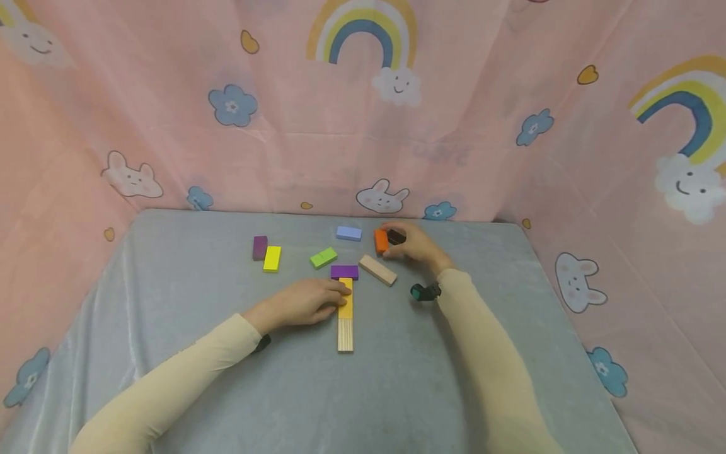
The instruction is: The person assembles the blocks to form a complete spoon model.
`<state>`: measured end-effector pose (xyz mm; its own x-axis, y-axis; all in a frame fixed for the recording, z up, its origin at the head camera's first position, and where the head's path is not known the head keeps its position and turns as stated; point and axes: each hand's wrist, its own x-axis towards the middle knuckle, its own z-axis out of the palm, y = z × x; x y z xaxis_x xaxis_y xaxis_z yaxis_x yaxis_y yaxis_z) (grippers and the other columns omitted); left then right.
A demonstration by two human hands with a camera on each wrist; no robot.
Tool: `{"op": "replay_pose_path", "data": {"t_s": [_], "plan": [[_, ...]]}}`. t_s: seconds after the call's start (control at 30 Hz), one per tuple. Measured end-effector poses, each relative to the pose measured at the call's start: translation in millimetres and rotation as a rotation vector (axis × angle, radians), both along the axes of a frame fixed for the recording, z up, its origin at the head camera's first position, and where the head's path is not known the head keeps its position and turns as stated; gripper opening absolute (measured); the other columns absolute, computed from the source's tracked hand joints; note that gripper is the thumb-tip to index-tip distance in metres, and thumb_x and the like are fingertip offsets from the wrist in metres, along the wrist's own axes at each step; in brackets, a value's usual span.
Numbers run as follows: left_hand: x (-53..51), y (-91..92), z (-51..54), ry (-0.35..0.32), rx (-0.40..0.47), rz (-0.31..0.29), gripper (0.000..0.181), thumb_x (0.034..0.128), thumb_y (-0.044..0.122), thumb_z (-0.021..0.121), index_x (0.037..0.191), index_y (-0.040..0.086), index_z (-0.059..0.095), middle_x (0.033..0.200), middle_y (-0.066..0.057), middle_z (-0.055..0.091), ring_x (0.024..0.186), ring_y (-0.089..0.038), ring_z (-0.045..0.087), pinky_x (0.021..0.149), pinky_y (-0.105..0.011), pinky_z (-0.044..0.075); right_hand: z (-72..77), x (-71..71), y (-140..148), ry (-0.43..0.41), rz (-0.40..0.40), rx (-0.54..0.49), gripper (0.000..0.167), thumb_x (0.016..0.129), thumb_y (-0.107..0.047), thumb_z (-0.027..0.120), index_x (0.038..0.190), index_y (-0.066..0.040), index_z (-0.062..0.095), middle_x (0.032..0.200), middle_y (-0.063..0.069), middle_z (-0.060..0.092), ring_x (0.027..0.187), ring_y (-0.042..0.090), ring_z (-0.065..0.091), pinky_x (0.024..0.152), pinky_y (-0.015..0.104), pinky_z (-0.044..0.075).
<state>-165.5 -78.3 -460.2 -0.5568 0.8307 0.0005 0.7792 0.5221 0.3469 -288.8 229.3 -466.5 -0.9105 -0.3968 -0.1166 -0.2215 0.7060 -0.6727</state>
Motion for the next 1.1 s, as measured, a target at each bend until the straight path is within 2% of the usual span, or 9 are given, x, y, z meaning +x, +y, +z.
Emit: {"op": "replay_pose_path", "data": {"t_s": [0.17,0.3,0.47,0.63,0.83,0.93,1.1], "plan": [[-0.7,0.0,-1.3,0.010,0.009,-0.001,0.031,0.0985,0.021,0.058,0.128,0.017,0.067,0.142,0.003,0.060,0.137,-0.017,0.052,0.114,-0.037,0.045,11.0,7.6,-1.5,0.082,-0.008,0.029,0.066,0.078,-0.026,0.085,0.137,-0.013,0.057,0.145,0.009,0.054,0.143,0.032,0.039,0.124,0.053,0.025],[-0.6,0.3,-1.9,0.017,0.002,-0.005,0.032,0.0990,0.022,0.057,0.129,0.017,0.066,0.142,0.004,0.059,0.137,-0.016,0.052,0.114,-0.036,0.045,15.0,23.4,-1.2,0.135,0.011,0.010,0.068,0.075,-0.028,0.087,0.134,-0.009,0.059,0.139,0.010,0.058,0.137,0.031,0.045,0.122,0.050,0.029],[-0.1,-0.5,-1.6,0.014,0.004,-0.002,0.032,0.0985,0.021,0.058,0.129,0.017,0.066,0.142,0.003,0.060,0.137,-0.017,0.052,0.114,-0.037,0.045,18.5,57.5,-5.0,0.171,0.018,-0.027,0.069,0.072,-0.030,0.089,0.132,-0.011,0.061,0.134,0.010,0.060,0.128,0.032,0.049,0.114,0.052,0.038],[-0.4,-1.1,-2.3,0.003,-0.013,0.006,0.033,0.0993,0.022,0.057,0.130,0.018,0.065,0.143,0.004,0.059,0.138,-0.016,0.051,0.115,-0.037,0.044,18.6,89.5,-12.9,0.182,-0.033,-0.038,0.066,0.070,-0.033,0.090,0.128,-0.016,0.064,0.131,0.006,0.061,0.127,0.030,0.048,0.115,0.054,0.036],[-0.4,-0.7,-3.2,0.005,-0.008,0.000,0.032,0.0997,0.022,0.056,0.130,0.018,0.066,0.143,0.004,0.059,0.138,-0.017,0.051,0.115,-0.037,0.044,14.4,127.2,-21.4,0.132,-0.075,-0.067,0.064,0.070,-0.036,0.090,0.128,-0.024,0.064,0.134,0.001,0.059,0.130,0.027,0.046,0.115,0.056,0.034],[0.0,-0.9,-3.8,0.009,-0.006,0.000,0.032,0.0996,0.023,0.056,0.130,0.018,0.066,0.143,0.004,0.059,0.137,-0.017,0.052,0.114,-0.038,0.045,13.3,145.7,-25.8,0.131,-0.068,-0.081,0.065,0.069,-0.037,0.090,0.127,-0.028,0.064,0.130,-0.003,0.060,0.126,0.023,0.048,0.113,0.054,0.037],[0.1,-1.2,-4.5,0.007,-0.013,0.008,0.033,0.0996,0.023,0.057,0.131,0.018,0.066,0.144,0.005,0.058,0.138,-0.016,0.051,0.115,-0.038,0.044,10.2,174.4,-35.0,0.207,-0.006,-0.092,0.065,0.064,-0.037,0.093,0.122,-0.027,0.066,0.121,-0.008,0.064,0.117,0.017,0.052,0.107,0.048,0.042]]}}
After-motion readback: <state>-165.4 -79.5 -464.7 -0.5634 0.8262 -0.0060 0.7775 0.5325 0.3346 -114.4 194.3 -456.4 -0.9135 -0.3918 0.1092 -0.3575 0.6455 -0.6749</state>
